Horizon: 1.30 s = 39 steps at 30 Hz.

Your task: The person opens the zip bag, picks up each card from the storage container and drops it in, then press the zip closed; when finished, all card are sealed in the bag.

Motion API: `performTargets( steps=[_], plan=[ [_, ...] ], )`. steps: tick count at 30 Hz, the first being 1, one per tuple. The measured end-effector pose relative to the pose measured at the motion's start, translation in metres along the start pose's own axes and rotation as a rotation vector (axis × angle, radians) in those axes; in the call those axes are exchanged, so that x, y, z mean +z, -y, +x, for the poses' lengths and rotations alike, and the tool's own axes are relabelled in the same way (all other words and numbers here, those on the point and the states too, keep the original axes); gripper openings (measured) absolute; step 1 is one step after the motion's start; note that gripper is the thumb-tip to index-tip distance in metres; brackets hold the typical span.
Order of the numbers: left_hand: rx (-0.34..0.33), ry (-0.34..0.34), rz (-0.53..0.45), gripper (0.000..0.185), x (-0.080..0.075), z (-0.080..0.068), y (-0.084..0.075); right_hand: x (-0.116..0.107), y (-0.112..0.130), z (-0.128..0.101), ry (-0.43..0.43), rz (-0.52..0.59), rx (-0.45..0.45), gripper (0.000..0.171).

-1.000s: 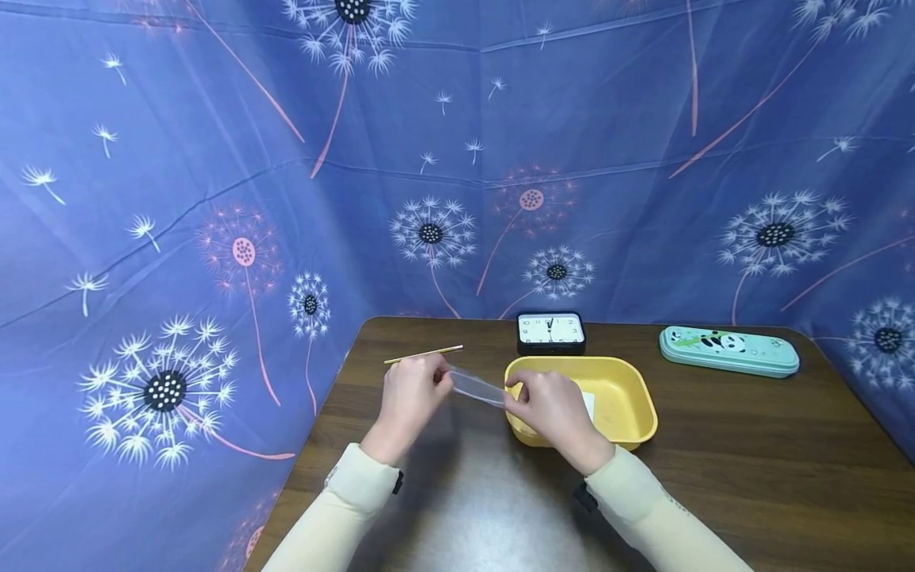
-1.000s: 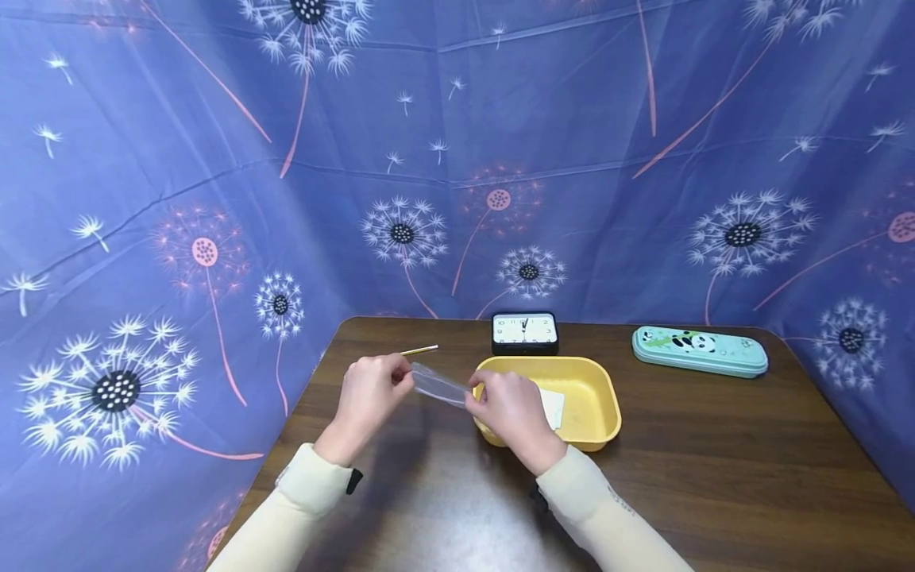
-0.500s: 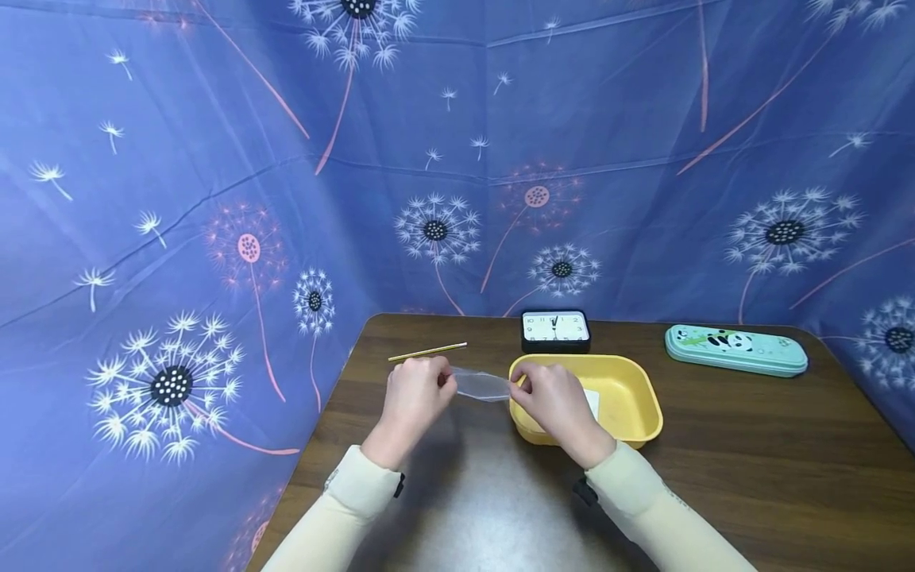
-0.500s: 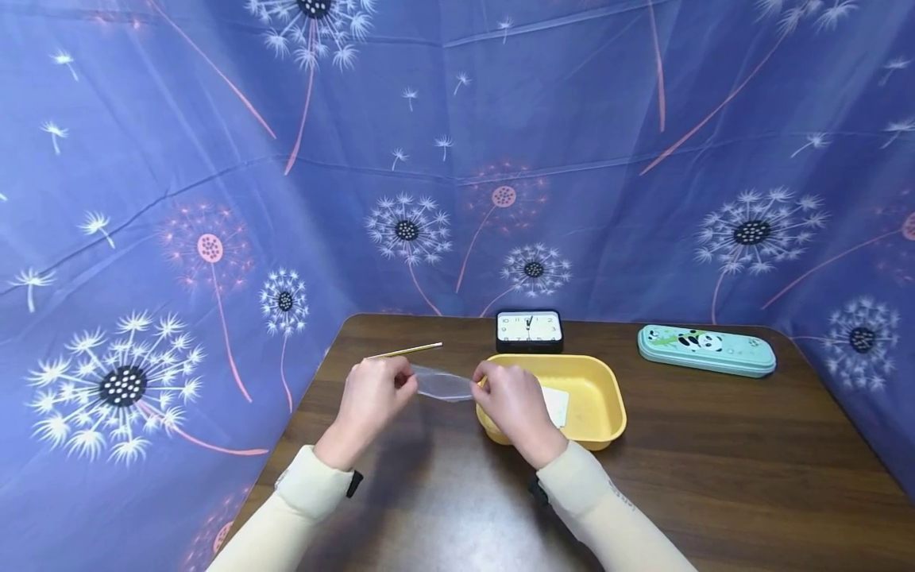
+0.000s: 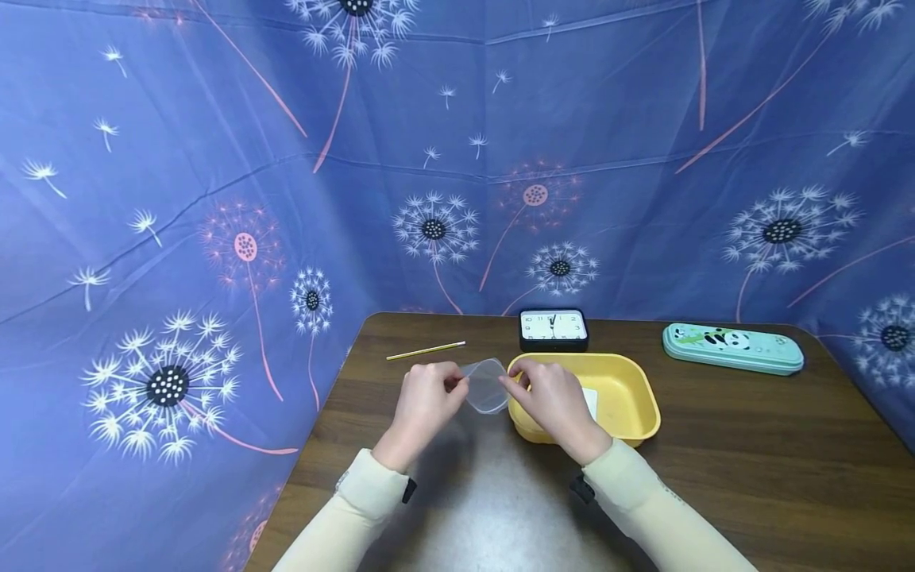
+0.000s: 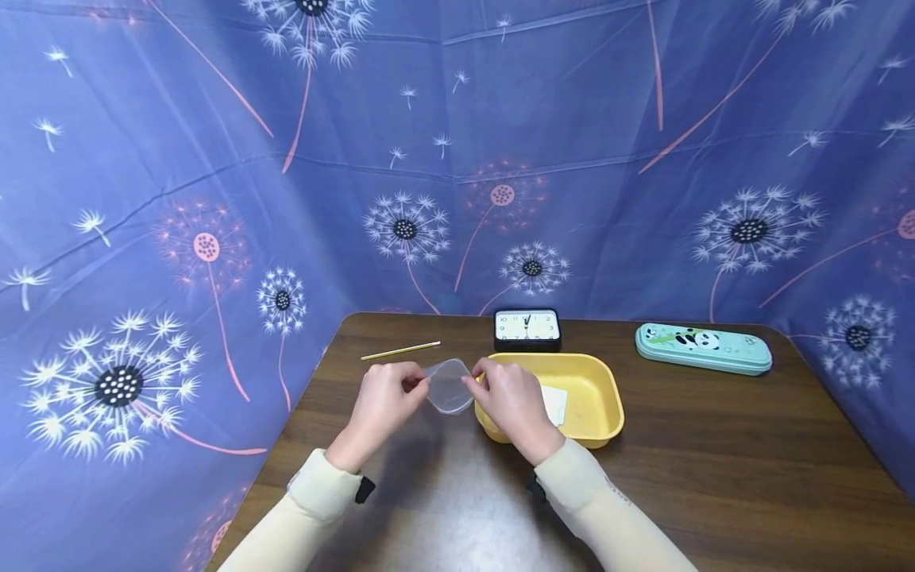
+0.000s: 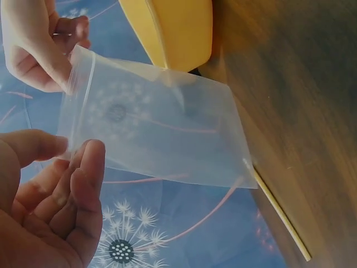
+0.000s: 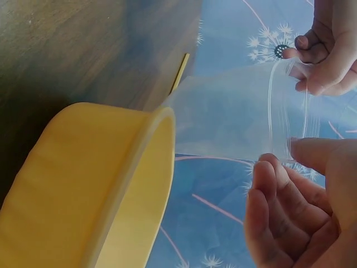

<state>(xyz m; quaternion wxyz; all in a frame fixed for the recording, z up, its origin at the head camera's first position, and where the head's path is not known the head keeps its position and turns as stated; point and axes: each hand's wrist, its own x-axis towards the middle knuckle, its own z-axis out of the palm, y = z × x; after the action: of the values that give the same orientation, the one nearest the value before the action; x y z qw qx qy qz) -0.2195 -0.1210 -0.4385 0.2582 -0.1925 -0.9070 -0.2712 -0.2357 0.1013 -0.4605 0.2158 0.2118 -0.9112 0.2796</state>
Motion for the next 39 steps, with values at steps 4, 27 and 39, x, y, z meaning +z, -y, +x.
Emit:
performTargets(
  steps=[4,27,39],
  plan=[
    [-0.020,-0.009,-0.047,0.009,0.003,0.000,0.002,-0.002,-0.003,-0.002,0.020,-0.022,0.016,0.017],
    [0.028,-0.008,-0.113,0.007,0.008,0.000,0.003,-0.039,-0.047,-0.002,0.121,-0.081,0.115,0.025],
    [0.011,0.019,-0.095,0.008,0.008,-0.001,0.007,-0.044,-0.099,0.010,0.313,-0.173,0.118,0.016]
  ],
)
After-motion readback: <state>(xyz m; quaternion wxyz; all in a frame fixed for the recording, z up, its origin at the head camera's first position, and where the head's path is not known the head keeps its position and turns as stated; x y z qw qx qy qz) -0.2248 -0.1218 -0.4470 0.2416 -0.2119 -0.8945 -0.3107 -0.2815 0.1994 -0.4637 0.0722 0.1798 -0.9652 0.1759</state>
